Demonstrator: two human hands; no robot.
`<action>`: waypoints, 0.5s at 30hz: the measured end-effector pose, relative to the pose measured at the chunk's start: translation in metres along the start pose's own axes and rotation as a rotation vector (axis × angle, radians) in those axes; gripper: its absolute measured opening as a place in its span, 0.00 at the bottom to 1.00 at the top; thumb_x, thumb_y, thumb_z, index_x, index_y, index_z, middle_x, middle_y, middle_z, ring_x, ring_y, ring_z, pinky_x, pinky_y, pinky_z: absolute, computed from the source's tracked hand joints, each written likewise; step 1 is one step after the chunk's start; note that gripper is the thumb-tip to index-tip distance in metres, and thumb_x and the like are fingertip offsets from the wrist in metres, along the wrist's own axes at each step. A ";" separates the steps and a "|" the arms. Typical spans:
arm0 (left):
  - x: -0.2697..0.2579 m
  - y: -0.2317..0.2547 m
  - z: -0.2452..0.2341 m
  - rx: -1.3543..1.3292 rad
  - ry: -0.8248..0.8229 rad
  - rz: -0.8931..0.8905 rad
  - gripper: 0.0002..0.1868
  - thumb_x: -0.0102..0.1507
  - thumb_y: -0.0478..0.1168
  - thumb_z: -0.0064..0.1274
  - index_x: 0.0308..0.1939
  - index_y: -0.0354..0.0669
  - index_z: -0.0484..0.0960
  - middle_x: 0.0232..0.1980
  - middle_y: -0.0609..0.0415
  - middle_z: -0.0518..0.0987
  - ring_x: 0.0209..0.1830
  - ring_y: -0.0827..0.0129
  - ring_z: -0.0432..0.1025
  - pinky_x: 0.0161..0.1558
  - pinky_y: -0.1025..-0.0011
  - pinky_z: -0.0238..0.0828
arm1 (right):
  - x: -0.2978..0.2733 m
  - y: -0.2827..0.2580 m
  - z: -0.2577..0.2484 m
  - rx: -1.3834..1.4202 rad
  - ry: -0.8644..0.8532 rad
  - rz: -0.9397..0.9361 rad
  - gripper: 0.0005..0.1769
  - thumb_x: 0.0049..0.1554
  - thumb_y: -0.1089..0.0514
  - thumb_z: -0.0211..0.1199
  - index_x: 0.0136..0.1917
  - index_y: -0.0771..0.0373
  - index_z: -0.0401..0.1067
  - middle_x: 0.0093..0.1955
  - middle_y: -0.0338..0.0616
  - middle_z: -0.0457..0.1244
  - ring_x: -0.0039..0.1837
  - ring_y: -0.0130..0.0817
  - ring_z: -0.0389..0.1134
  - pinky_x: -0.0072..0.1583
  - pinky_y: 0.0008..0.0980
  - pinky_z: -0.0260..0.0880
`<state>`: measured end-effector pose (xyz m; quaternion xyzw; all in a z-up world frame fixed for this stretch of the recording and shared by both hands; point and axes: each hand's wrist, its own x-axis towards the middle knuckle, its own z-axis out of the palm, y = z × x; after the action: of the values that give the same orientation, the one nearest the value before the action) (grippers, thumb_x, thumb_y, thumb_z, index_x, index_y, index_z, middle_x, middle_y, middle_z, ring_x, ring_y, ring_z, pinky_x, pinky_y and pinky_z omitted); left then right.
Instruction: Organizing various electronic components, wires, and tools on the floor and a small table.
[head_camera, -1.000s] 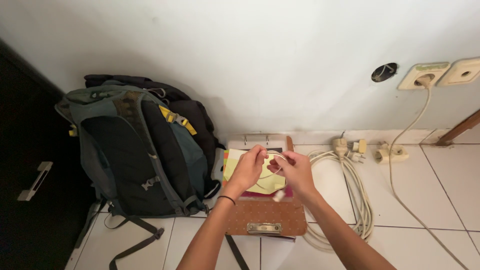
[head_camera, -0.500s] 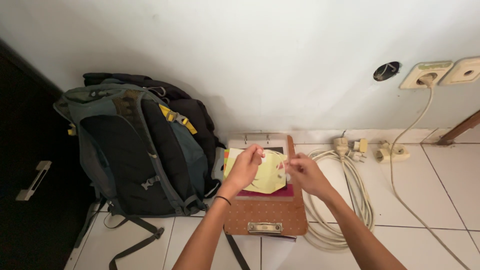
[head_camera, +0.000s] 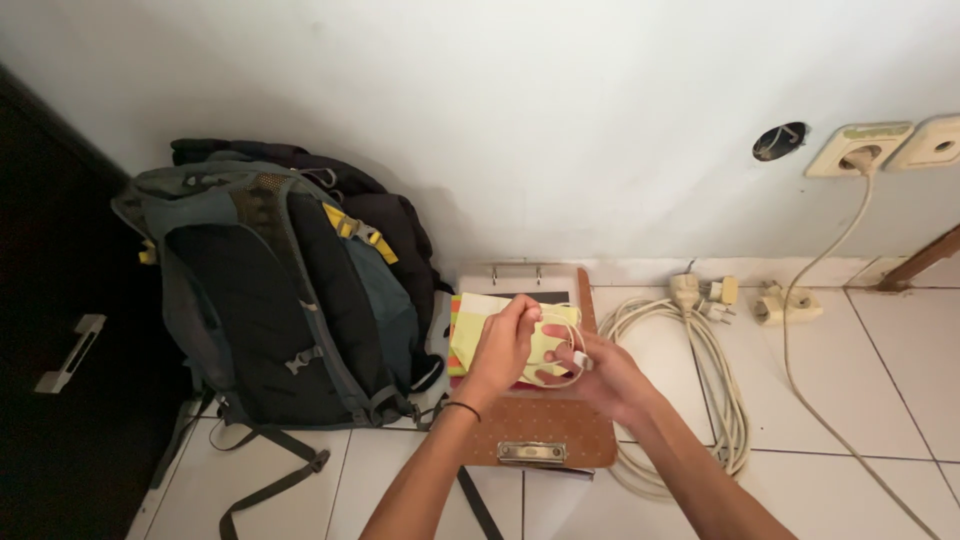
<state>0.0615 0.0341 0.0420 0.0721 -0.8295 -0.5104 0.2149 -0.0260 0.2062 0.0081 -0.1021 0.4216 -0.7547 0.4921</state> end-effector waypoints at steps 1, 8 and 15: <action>0.000 0.002 0.003 -0.001 -0.001 -0.002 0.10 0.72 0.41 0.43 0.43 0.37 0.73 0.28 0.41 0.76 0.26 0.48 0.70 0.34 0.58 0.68 | -0.009 -0.009 0.020 0.001 0.002 0.002 0.19 0.58 0.58 0.60 0.61 0.65 0.72 0.44 0.39 0.67 0.52 0.33 0.70 0.64 0.48 0.73; 0.003 0.005 0.018 0.165 0.213 0.002 0.09 0.72 0.40 0.43 0.45 0.38 0.74 0.34 0.36 0.78 0.37 0.35 0.71 0.36 0.49 0.66 | 0.002 0.001 0.016 -0.086 0.226 0.009 0.18 0.60 0.57 0.54 0.62 0.67 0.62 0.47 0.38 0.64 0.54 0.39 0.68 0.62 0.54 0.69; 0.011 -0.015 0.022 0.113 0.371 -0.151 0.11 0.73 0.42 0.40 0.46 0.38 0.74 0.29 0.38 0.78 0.30 0.44 0.74 0.35 0.52 0.69 | 0.001 0.011 0.011 -1.140 0.434 -0.513 0.13 0.66 0.60 0.56 0.63 0.65 0.70 0.39 0.48 0.69 0.40 0.39 0.75 0.45 0.41 0.76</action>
<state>0.0404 0.0415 0.0233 0.2388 -0.7951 -0.4558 0.3209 -0.0128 0.1979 0.0071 -0.2893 0.8069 -0.5103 0.0693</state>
